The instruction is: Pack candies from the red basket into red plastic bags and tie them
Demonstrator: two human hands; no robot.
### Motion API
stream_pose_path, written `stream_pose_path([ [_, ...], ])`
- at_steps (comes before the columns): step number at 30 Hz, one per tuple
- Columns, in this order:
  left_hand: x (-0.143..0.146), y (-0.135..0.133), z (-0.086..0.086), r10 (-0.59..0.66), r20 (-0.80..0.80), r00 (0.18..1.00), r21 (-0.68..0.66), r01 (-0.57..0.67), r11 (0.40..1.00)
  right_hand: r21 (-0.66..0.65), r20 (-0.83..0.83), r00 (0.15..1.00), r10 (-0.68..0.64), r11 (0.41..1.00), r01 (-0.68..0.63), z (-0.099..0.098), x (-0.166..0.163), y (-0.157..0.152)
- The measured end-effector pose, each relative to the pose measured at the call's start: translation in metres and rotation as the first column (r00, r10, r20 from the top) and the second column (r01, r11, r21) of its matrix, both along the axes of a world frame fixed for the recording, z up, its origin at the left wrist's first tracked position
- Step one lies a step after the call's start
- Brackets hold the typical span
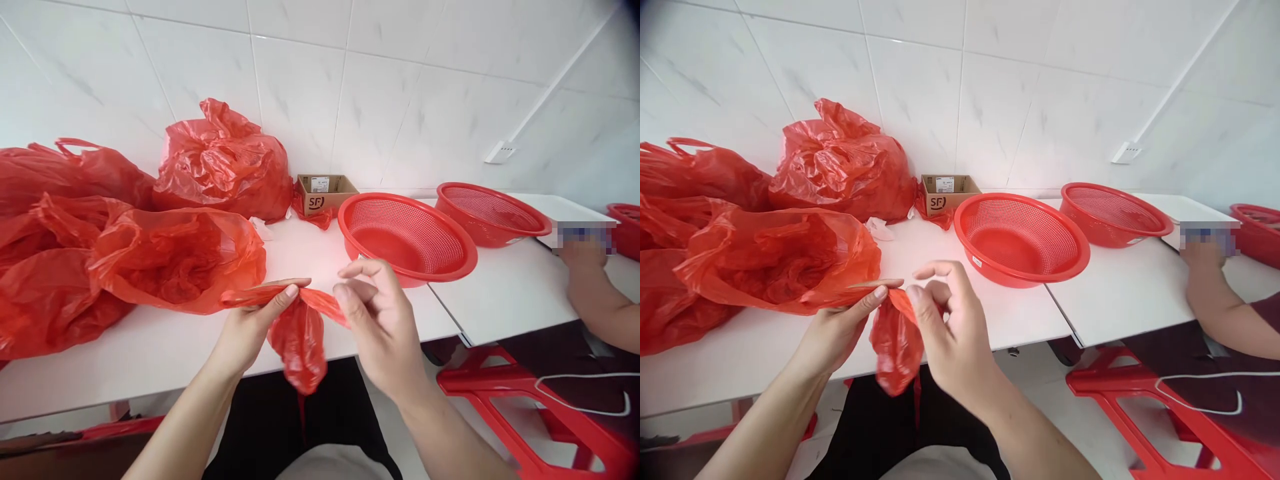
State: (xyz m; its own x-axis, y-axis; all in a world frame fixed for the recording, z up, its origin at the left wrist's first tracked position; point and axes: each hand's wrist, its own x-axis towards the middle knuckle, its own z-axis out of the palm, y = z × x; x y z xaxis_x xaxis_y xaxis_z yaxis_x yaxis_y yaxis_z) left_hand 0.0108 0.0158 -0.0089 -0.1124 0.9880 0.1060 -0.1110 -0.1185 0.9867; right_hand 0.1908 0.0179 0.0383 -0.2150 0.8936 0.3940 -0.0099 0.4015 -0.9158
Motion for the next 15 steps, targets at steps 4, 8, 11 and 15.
stream_pose_path([
  [4, -0.013, -0.003, 0.0, 0.028, -0.043, 0.999, 0.069, -0.025, 0.997, -0.136, -0.029, 1.0, -0.003, 0.991, -0.001, -0.026, 0.004, -0.018],
  [8, -0.012, -0.004, 0.003, 0.003, -0.13, 0.992, 0.075, 0.006, 0.997, -0.168, 0.209, 0.978, 0.018, 0.986, 0.018, -0.044, 0.017, -0.005],
  [11, -0.005, -0.005, 0.006, -0.025, -0.237, 0.971, 0.142, 0.061, 0.988, 0.032, 0.325, 0.937, -0.127, 0.992, 0.124, -0.043, 0.02, 0.01],
  [15, -0.001, -0.006, 0.006, -0.19, -0.236, 0.953, 0.162, 0.231, 0.959, 0.06, 0.284, 0.957, 0.054, 0.995, -0.074, -0.041, 0.008, 0.023],
])
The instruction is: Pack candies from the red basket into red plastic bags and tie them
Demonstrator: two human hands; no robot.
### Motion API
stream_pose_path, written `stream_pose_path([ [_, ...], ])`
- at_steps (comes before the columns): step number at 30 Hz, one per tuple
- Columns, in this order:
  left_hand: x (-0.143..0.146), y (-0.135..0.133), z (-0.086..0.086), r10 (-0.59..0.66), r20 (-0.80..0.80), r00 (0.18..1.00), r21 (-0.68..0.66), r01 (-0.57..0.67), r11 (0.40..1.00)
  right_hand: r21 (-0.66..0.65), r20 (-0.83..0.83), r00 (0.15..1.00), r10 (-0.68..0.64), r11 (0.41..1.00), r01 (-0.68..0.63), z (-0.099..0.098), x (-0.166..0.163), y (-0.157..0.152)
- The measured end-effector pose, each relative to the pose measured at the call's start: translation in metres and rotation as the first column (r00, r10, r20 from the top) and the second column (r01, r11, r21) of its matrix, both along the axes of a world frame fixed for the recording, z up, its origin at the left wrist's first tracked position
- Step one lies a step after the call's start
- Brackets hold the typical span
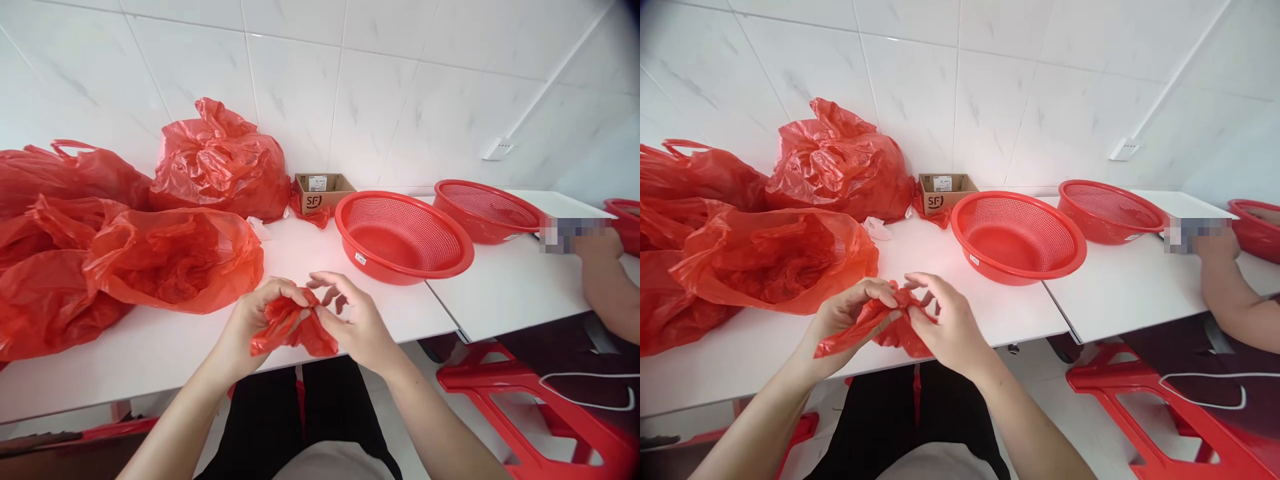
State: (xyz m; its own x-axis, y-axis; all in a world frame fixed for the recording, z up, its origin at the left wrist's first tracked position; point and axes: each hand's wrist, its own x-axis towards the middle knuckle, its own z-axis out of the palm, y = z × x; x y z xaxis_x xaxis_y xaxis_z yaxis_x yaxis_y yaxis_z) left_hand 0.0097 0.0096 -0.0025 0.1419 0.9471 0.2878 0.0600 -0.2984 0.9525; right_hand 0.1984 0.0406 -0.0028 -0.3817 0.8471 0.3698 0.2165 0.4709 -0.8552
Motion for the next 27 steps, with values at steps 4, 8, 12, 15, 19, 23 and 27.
stream_pose_path([
  [4, 0.001, -0.003, -0.001, 0.05, -0.075, 0.996, 0.058, -0.046, 0.997, -0.132, -0.139, 0.989, 0.055, 0.989, -0.073, -0.009, -0.016, -0.003],
  [8, 0.008, -0.003, -0.009, 0.251, -0.176, 0.952, 0.191, -0.218, 0.957, -0.188, -0.238, 0.969, 0.067, 0.975, -0.114, -0.015, -0.026, -0.016],
  [12, 0.016, -0.002, -0.024, 0.469, -0.282, 0.837, 0.393, -0.345, 0.852, -0.177, -0.277, 0.959, 0.057, 0.978, -0.109, -0.015, -0.03, -0.027],
  [15, 0.016, -0.003, -0.029, 0.49, -0.209, 0.846, 0.412, -0.378, 0.829, -0.275, -0.351, 0.934, 0.066, 0.946, -0.17, -0.017, -0.026, -0.026],
  [19, 0.01, -0.004, -0.019, 0.46, -0.237, 0.856, 0.438, -0.328, 0.837, -0.415, -0.419, 0.898, 0.137, 0.851, -0.323, -0.018, -0.018, -0.014],
  [23, 0.001, -0.006, -0.005, 0.385, -0.357, 0.851, 0.376, -0.247, 0.893, -0.277, -0.216, 0.956, 0.198, 0.927, -0.255, -0.007, -0.011, -0.003],
  [27, -0.011, -0.008, 0.006, 0.356, -0.371, 0.857, 0.269, -0.268, 0.925, 0.153, 0.132, 0.982, 0.138, 0.976, -0.158, 0.003, -0.005, -0.001],
])
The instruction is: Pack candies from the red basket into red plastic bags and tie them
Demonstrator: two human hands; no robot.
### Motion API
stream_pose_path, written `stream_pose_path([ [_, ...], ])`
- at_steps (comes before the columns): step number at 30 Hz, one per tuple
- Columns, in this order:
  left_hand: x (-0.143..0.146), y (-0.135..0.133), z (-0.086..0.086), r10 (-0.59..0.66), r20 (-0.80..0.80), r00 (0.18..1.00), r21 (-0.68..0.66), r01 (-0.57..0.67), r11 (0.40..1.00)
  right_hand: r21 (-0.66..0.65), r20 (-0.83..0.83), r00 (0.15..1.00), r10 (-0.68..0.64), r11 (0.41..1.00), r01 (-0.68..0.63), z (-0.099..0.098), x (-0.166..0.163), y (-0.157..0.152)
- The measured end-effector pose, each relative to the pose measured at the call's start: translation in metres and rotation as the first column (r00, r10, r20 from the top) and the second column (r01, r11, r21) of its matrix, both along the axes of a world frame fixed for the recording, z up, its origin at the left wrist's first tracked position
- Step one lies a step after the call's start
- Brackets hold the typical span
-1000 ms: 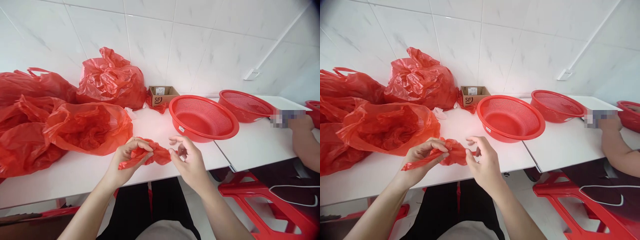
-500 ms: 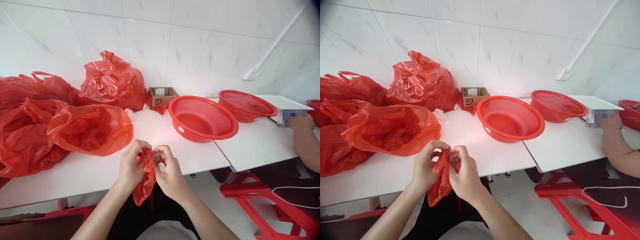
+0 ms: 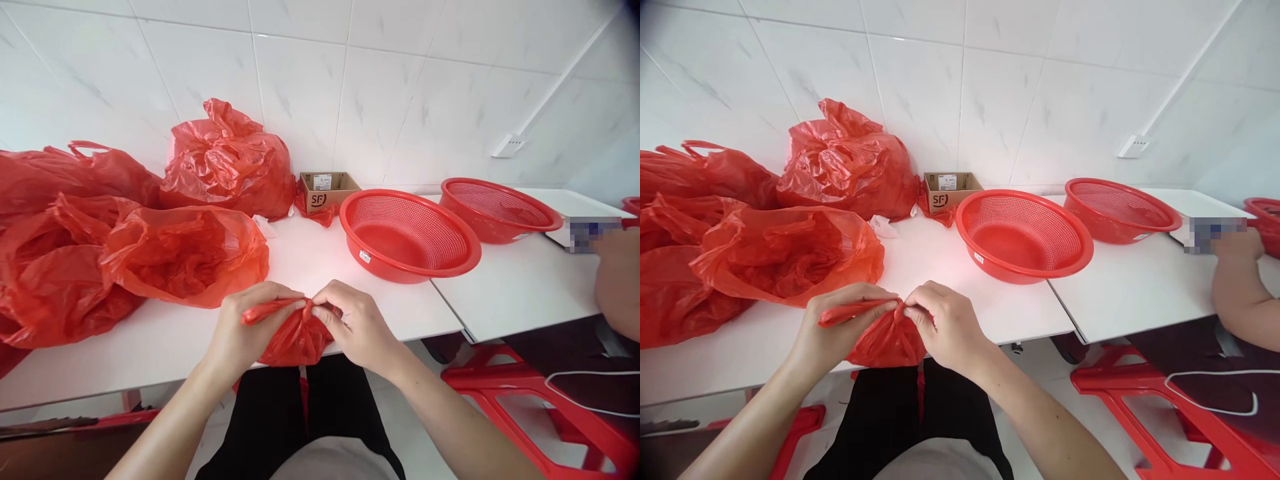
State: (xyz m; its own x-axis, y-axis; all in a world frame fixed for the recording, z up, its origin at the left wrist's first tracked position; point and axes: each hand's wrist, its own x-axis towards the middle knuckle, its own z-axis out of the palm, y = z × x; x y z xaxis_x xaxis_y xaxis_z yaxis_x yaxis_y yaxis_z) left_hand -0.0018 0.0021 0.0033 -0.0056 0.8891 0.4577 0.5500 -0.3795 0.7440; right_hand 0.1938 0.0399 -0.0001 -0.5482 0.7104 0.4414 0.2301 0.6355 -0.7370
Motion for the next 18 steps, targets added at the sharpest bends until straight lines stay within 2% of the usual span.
stream_pose_path([
  [2, -0.008, 0.0, 0.005, 0.107, 0.043, 0.993, 0.0, -0.107, 0.994, 0.2, 0.099, 0.995, -0.02, 0.98, -0.001, -0.002, 0.002, -0.003],
  [3, -0.012, 0.0, 0.006, 0.164, 0.068, 0.984, -0.003, -0.164, 0.986, 0.25, 0.129, 0.991, -0.022, 0.968, -0.011, -0.006, 0.002, -0.005],
  [5, -0.019, 0.0, 0.008, 0.238, 0.112, 0.965, -0.052, -0.233, 0.971, 0.268, 0.145, 0.989, -0.032, 0.963, -0.008, -0.013, 0.003, -0.009],
  [8, -0.021, 0.0, 0.009, 0.219, 0.188, 0.957, -0.15, -0.192, 0.97, 0.21, 0.093, 0.993, -0.073, 0.976, 0.052, -0.021, 0.005, -0.013],
  [11, -0.015, 0.001, 0.013, 0.125, 0.266, 0.956, -0.181, -0.078, 0.98, 0.135, -0.008, 0.994, -0.107, 0.985, 0.107, -0.02, 0.003, -0.012],
  [14, -0.006, 0.002, 0.024, -0.042, 0.236, 0.971, -0.225, 0.096, 0.97, 0.033, -0.087, 0.996, -0.021, 0.999, 0.024, -0.018, -0.01, -0.01],
  [15, -0.003, 0.002, 0.028, -0.066, 0.207, 0.976, -0.225, 0.113, 0.968, -0.01, -0.098, 0.995, 0.018, 1.0, -0.019, -0.018, -0.016, -0.009],
  [16, -0.002, 0.002, 0.032, -0.057, 0.173, 0.983, -0.205, 0.093, 0.974, -0.05, -0.102, 0.994, 0.047, 0.997, -0.052, -0.019, -0.023, -0.01],
  [18, 0.001, 0.002, 0.042, 0.033, 0.108, 0.994, -0.094, -0.023, 0.995, -0.127, -0.114, 0.992, 0.058, 0.989, -0.072, -0.022, -0.035, -0.014],
])
